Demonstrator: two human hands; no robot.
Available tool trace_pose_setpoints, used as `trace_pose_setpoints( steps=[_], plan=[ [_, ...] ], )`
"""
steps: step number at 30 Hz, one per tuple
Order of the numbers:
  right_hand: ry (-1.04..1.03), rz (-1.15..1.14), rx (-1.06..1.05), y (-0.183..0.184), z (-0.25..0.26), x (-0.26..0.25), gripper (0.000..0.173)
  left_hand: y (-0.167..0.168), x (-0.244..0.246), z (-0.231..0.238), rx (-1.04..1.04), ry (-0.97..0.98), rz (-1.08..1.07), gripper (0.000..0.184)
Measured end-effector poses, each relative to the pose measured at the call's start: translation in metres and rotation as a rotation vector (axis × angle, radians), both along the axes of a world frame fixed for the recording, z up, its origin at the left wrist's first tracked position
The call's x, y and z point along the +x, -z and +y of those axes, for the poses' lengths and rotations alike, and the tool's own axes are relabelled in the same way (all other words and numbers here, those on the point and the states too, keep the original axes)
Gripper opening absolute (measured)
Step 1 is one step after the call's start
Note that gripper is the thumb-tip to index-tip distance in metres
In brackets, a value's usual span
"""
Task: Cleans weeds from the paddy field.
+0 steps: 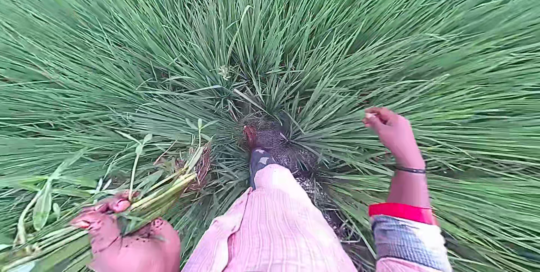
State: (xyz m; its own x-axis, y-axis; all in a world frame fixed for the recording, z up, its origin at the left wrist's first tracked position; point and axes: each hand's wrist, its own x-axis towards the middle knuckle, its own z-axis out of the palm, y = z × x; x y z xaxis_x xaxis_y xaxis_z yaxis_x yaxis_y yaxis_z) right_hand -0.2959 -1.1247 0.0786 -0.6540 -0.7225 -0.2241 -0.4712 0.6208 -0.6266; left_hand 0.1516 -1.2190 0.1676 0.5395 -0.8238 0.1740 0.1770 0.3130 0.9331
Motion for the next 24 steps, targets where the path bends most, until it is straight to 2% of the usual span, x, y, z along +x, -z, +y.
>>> trace_pose_setpoints(
  steps=[3,7,13,17,20,24],
  plan=[
    [0.07,0.038,-0.032,-0.014,0.032,-0.012,0.031,0.003,-0.008,-0.003,-0.038,0.087,0.07,0.042],
    [0.067,0.095,-0.038,-0.027,0.035,-0.025,0.032,0.004,-0.009,-0.003,-0.064,0.101,0.101,0.042],
    [0.015,0.121,-0.041,-0.01,0.012,-0.036,0.033,0.034,-0.019,-0.015,-0.123,0.123,0.121,0.045],
    [-0.058,0.12,-0.06,0.007,-0.032,-0.042,0.032,0.052,-0.014,-0.018,-0.129,0.055,0.107,0.046],
    [-0.135,0.124,-0.085,0.015,-0.065,-0.027,0.032,0.065,-0.01,-0.014,-0.164,0.013,0.1,0.045],
    [-0.212,0.077,-0.056,0.02,-0.072,0.005,0.029,0.073,0.013,0.009,-0.229,0.022,0.079,0.049]
  ],
)
